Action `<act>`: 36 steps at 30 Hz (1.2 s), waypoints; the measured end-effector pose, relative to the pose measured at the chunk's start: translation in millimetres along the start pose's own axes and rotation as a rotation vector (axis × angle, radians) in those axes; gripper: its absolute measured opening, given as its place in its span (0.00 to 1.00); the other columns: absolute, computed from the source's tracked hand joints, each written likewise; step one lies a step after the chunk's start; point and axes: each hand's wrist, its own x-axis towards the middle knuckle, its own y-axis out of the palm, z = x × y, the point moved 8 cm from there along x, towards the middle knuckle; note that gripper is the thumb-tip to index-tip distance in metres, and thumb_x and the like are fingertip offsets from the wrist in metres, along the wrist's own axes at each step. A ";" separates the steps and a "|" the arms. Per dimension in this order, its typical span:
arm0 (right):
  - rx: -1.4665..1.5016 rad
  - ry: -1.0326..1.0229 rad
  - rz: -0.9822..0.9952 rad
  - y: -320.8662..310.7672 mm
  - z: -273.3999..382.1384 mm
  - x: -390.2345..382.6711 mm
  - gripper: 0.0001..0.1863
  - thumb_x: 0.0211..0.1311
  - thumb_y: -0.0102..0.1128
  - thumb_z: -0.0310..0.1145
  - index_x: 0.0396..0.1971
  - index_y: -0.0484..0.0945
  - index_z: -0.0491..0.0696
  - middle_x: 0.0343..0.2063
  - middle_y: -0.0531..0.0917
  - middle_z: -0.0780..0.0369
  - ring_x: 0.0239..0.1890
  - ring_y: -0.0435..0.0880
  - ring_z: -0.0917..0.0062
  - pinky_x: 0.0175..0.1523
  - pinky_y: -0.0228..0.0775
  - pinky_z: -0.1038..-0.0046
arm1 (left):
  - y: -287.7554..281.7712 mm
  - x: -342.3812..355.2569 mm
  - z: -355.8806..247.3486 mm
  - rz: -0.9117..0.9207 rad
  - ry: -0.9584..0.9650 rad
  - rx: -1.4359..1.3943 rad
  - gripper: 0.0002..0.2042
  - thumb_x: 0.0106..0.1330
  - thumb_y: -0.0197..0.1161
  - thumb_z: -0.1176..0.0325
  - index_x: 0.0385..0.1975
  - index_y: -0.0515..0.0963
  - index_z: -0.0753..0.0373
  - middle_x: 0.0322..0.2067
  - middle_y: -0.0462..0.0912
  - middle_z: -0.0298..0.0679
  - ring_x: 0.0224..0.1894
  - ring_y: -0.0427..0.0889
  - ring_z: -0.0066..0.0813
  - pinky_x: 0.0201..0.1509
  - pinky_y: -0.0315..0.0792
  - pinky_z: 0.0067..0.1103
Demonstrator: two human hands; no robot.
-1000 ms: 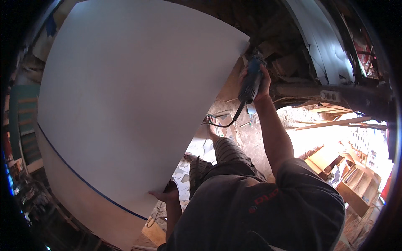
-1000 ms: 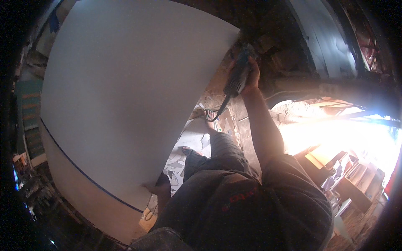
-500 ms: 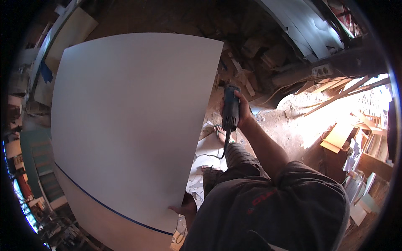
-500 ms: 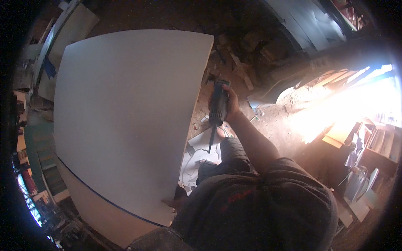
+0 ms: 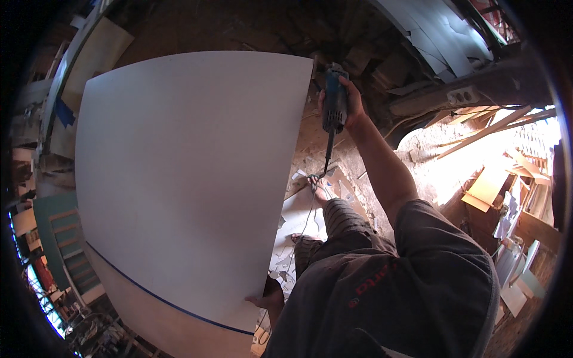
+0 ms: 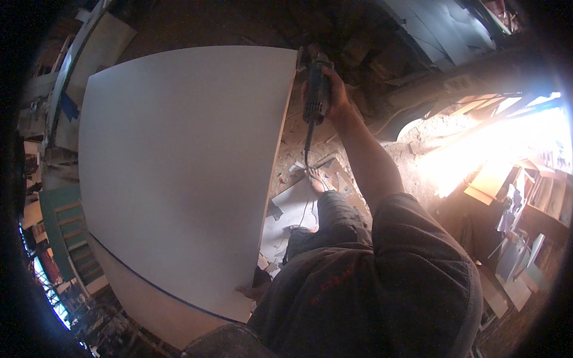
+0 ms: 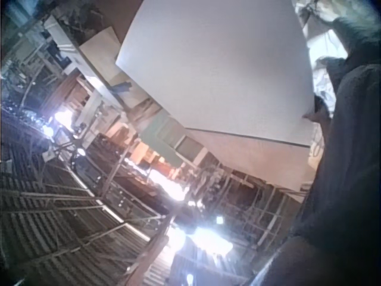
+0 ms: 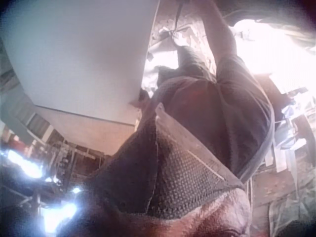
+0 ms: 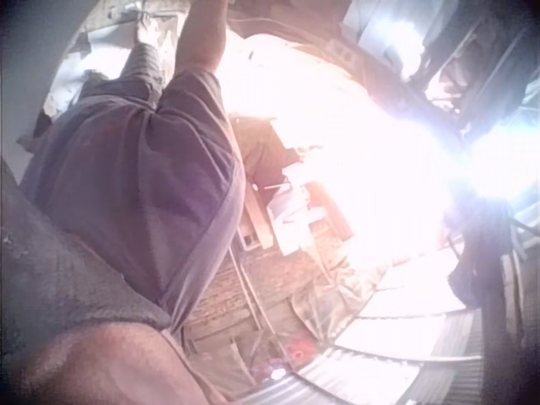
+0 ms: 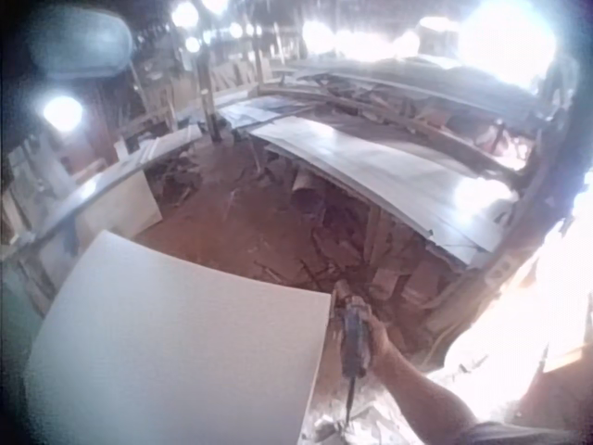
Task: The person uses a jigsaw to cut along a marked line on a large white board, then removes a strip of material from the edge. The person continues cutting along the marked line to separate a section of the board.
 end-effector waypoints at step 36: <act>0.054 0.055 -0.004 -32.0 -139.2 -84.8 0.28 0.63 0.66 0.56 0.47 0.75 0.45 0.37 0.83 0.56 0.38 0.86 0.66 0.47 0.83 0.63 | 2.1 1.7 -61.7 -0.118 0.382 0.561 0.53 0.53 0.64 0.20 0.72 0.69 0.55 0.65 0.80 0.38 0.68 0.77 0.39 0.77 0.64 0.36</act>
